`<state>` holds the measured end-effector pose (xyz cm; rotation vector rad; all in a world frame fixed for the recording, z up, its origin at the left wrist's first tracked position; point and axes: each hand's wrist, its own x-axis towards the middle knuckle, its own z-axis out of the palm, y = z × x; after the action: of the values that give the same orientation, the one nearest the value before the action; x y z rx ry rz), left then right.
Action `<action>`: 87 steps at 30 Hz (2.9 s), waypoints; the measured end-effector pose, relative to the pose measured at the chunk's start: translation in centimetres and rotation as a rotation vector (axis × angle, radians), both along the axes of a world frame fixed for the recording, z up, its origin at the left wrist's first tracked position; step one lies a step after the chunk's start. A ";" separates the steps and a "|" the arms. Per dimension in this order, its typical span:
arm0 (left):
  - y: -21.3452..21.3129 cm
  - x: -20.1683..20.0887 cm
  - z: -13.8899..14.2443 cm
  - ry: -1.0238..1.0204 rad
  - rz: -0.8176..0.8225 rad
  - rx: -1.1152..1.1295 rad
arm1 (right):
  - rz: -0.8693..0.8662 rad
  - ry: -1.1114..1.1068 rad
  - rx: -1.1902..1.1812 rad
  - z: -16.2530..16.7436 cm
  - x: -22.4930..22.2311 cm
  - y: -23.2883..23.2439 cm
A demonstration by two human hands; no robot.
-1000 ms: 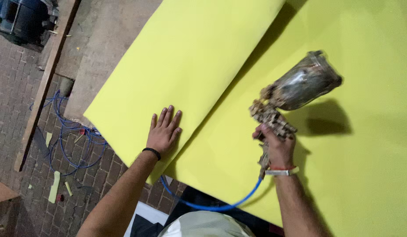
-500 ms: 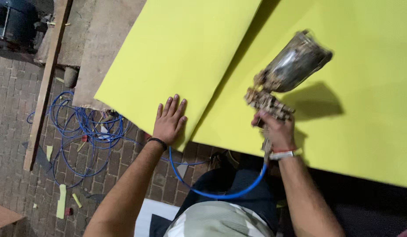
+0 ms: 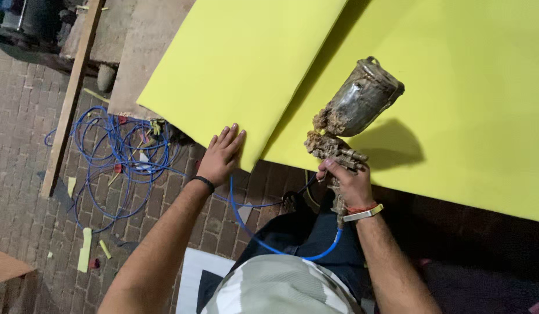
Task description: The person lays a dark fabric sheet over a large yellow foam sheet and smooths it flat by hand. They then use a spray gun connected to a blue hose to apply adhesive, lifting and flipping the bonded sheets to treat the other side, with scissors and a metal ruler resting on the workbench nearby.
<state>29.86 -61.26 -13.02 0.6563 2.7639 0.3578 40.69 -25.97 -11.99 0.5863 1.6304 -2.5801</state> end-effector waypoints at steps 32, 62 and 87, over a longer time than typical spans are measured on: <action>-8.7 -18.9 19.5 -0.124 0.876 1.863 | -0.113 0.205 0.155 14.0 -4.6 1.7; -38.3 -18.0 10.5 -0.261 1.069 2.065 | -0.281 0.103 0.288 17.9 -20.1 -20.3; -18.7 -17.3 14.7 -0.344 0.869 1.885 | -0.288 -0.035 0.326 20.0 -16.5 -17.0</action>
<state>12.52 -80.00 1.71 -0.4442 1.3953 2.8168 24.16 -42.96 7.99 0.9429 2.1145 -2.4750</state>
